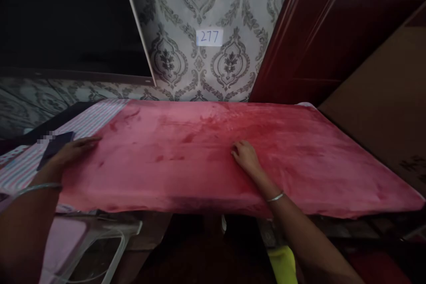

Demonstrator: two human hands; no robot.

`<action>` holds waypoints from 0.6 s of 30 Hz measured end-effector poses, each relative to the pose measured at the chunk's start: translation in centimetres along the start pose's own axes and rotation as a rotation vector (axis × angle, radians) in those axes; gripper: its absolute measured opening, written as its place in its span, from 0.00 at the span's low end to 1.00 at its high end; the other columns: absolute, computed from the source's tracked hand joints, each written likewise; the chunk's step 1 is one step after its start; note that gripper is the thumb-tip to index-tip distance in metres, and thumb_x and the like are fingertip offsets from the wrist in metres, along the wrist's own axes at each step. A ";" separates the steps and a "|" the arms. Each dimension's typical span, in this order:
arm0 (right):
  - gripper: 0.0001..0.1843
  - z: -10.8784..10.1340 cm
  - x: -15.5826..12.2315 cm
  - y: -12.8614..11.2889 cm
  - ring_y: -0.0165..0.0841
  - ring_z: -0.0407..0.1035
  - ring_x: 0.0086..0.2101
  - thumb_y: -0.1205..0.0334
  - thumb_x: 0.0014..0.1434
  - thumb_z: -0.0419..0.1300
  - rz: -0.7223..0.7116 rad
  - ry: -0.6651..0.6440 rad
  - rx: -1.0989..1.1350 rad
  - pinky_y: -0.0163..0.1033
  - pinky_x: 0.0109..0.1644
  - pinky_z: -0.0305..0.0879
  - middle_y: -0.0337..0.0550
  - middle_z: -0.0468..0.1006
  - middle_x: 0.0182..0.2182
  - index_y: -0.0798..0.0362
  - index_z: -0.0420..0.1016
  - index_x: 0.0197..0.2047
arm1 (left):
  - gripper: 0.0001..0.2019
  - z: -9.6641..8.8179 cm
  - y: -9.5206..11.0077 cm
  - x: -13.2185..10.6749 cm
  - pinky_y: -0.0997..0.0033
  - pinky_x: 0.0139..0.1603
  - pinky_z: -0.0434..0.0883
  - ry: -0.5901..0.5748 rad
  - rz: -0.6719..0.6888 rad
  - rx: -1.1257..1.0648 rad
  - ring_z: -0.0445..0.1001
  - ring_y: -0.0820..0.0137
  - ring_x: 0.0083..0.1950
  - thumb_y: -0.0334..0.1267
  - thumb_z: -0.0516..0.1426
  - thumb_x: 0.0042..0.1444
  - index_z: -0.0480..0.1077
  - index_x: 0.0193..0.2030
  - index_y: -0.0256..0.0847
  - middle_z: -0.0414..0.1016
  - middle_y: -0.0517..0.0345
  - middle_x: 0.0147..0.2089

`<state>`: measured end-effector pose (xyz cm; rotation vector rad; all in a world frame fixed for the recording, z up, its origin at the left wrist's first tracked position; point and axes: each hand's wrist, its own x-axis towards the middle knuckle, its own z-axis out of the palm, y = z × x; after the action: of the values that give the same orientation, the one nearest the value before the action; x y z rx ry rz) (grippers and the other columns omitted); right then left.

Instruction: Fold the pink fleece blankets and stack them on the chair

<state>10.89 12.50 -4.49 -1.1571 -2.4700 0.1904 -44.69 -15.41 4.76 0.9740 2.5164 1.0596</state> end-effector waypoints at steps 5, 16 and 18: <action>0.10 0.2 0.8 -0.5 0.42 0.72 0.47 0.70 0.61 0.60 0.031 0.037 0.002 0.45 0.53 0.67 0.53 0.80 0.45 0.53 0.79 0.45 | 0.14 -0.3 0.2 1.0 0.60 0.62 0.70 0.010 -0.124 -0.045 0.76 0.58 0.54 0.41 0.61 0.39 0.78 0.34 0.39 0.83 0.55 0.41; 0.11 0.1 1.8 -1.7 0.41 0.71 0.44 0.70 0.66 0.54 0.012 -0.063 -0.142 0.42 0.47 0.63 0.53 0.79 0.42 0.52 0.78 0.40 | 0.16 -0.5 0.7 0.0 0.81 0.30 0.65 0.162 -0.196 -0.423 0.74 0.72 0.40 0.41 0.63 0.39 0.79 0.39 0.42 0.84 0.60 0.48; 0.12 0.4 1.8 -1.6 0.41 0.71 0.43 0.70 0.67 0.52 0.007 -0.038 -0.161 0.42 0.45 0.63 0.53 0.80 0.41 0.51 0.77 0.39 | 0.18 -0.6 0.7 0.2 0.81 0.29 0.65 0.171 -0.150 -0.290 0.75 0.72 0.39 0.42 0.60 0.43 0.79 0.42 0.40 0.84 0.57 0.51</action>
<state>8.52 12.85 -3.86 -1.2380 -2.5540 0.0162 -44.75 -15.25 5.63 0.6291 2.4234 1.4614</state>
